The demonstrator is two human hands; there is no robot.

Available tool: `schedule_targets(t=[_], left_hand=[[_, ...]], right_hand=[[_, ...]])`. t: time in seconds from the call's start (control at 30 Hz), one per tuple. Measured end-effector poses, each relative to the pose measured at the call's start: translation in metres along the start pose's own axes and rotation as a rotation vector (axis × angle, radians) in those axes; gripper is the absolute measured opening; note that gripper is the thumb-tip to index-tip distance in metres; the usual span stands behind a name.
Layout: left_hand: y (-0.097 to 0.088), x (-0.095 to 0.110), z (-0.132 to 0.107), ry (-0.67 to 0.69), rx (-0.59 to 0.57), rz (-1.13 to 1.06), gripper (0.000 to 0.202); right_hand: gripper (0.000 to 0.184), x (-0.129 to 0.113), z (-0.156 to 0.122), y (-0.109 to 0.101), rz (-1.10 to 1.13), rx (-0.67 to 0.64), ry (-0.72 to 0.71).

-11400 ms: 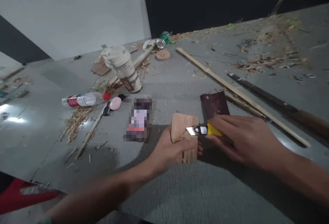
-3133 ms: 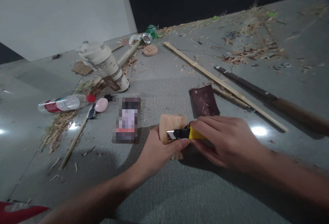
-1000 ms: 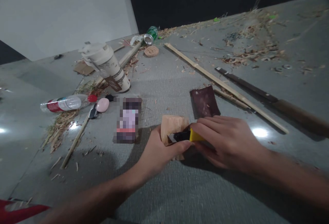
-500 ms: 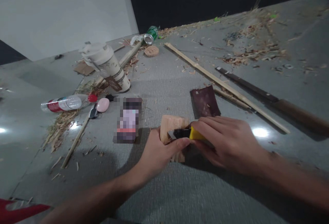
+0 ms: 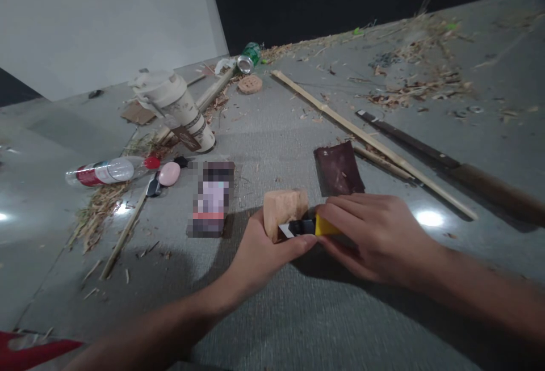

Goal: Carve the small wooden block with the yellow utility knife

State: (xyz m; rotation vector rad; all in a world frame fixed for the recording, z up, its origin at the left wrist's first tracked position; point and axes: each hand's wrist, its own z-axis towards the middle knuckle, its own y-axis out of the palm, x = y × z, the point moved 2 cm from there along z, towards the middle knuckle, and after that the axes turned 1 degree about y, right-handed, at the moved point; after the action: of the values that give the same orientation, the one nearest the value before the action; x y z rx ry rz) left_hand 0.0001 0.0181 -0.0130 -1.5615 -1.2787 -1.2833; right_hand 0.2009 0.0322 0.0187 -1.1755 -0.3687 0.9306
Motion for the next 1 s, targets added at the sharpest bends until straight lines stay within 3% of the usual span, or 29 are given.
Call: schedule_targets(t=[0.27, 0.43, 1.0], left_hand=[[0.001, 0.001, 0.001, -0.001, -0.020, 0.040, 0.041], [0.000, 0.002, 0.001, 0.008, 0.039, 0.105, 0.042], [-0.001, -0.004, -0.001, -0.037, 0.104, 0.007, 0.038]], right_hand=[[0.024, 0.002, -0.001, 0.001, 0.013, -0.028, 0.015], [0.024, -0.002, 0.001, 0.002, -0.019, 0.001, 0.021], [0.023, -0.012, -0.002, 0.010, -0.135, 0.100, 0.089]])
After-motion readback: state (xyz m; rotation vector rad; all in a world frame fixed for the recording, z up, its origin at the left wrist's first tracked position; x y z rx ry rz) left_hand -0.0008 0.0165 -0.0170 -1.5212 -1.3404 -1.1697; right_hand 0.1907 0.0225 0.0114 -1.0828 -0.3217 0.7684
